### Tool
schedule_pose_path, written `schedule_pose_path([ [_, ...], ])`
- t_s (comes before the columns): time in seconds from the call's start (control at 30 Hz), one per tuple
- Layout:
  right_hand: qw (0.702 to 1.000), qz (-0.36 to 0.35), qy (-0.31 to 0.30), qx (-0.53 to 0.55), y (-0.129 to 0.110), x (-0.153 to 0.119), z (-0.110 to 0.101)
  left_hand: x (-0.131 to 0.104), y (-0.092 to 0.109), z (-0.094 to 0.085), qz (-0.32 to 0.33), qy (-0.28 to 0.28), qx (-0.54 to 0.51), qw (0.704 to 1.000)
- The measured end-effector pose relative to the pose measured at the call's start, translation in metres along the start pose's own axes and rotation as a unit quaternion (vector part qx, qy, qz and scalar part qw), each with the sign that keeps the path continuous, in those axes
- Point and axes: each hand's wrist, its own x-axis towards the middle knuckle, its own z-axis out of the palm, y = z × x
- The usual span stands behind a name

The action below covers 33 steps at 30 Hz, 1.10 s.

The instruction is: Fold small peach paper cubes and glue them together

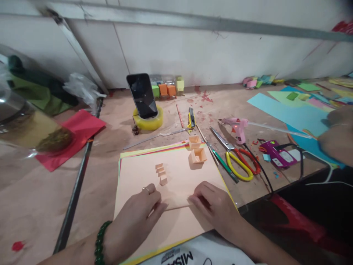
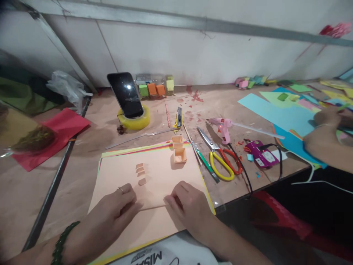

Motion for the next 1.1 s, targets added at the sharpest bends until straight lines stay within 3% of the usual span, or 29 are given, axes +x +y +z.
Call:
schedule_pose_path([
  [0.2,1.000,-0.009,0.010,-0.008,0.0006,0.0028,0.0032,0.0001,-0.0014,0.0028,0.003,-0.018,0.044,0.999],
  [0.6,1.000,0.008,0.006,-0.007,-0.0003,0.0026,0.0046,0.0040,-0.0004,0.0025,-0.013,-0.023,0.022,0.999],
  [1.1,0.998,-0.020,0.037,-0.046,0.0000,0.0009,0.0099,0.0066,0.0057,0.0010,-0.018,-0.021,0.057,0.998],
])
